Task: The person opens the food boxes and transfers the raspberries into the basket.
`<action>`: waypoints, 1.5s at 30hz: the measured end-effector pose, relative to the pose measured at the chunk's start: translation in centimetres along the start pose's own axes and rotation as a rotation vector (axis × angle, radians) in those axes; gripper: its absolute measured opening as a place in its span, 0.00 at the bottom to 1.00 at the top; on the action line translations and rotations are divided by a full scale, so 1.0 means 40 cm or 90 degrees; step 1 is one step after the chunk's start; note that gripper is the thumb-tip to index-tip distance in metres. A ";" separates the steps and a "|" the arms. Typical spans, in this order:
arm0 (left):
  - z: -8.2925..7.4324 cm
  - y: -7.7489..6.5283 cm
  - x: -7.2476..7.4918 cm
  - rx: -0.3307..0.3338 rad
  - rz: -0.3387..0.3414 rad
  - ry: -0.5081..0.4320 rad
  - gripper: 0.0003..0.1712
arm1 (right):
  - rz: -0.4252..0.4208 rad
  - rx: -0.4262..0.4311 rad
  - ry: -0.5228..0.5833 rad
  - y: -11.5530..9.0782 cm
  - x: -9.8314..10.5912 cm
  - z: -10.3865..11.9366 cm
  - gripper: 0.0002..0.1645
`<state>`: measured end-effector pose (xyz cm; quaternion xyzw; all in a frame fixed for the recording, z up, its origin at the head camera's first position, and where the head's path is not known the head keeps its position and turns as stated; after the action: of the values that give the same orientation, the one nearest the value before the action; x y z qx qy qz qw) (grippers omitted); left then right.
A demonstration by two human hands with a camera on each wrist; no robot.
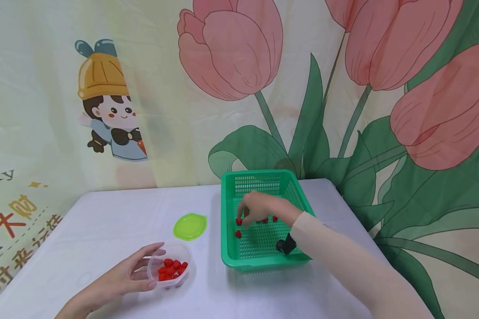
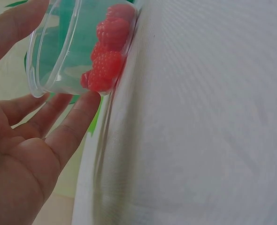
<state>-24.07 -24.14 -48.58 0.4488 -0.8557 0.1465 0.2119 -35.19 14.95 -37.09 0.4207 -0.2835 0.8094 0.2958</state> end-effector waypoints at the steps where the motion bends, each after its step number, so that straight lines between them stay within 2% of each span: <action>1: 0.001 0.000 0.000 0.005 -0.001 0.000 0.51 | -0.007 0.016 0.002 -0.009 0.006 0.011 0.15; 5: 0.002 0.000 0.001 0.020 -0.004 0.001 0.52 | -0.034 0.082 0.008 -0.039 0.022 0.061 0.15; 9: 0.001 -0.002 0.002 0.011 -0.005 0.005 0.51 | -0.060 0.134 0.006 -0.056 0.017 0.119 0.17; 12: 0.002 -0.002 0.002 0.009 -0.006 0.011 0.50 | -0.071 0.143 0.027 -0.062 -0.003 0.161 0.19; 15: 0.006 0.002 0.002 0.026 -0.010 0.013 0.50 | -0.085 0.146 0.047 -0.058 -0.033 0.191 0.20; 23: 0.011 0.006 -0.001 0.030 -0.005 0.010 0.50 | -0.104 0.167 0.072 -0.007 -0.120 0.248 0.21; 31: 0.012 0.006 0.001 0.035 -0.007 0.010 0.51 | -0.096 0.177 0.047 0.056 -0.206 0.301 0.21; 40: 0.012 0.004 -0.003 0.025 -0.003 0.001 0.51 | -0.088 0.155 0.060 0.119 -0.283 0.310 0.20; 45: 0.006 0.002 0.000 0.040 -0.003 -0.001 0.51 | -0.090 0.179 0.032 0.146 -0.304 0.311 0.19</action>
<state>-24.21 -24.19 -48.78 0.4572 -0.8499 0.1727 0.1972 -27.27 -0.67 -42.60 0.4560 -0.1299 0.8288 0.2972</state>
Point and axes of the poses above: each hand's wrist, its own y-axis towards the middle knuckle, its own x-axis out of the back of the hand, z = x × y, the point moved 2 cm from there along y, towards the middle knuckle, and after that the axes turned 11 degrees about y, right-handed, at the moved point
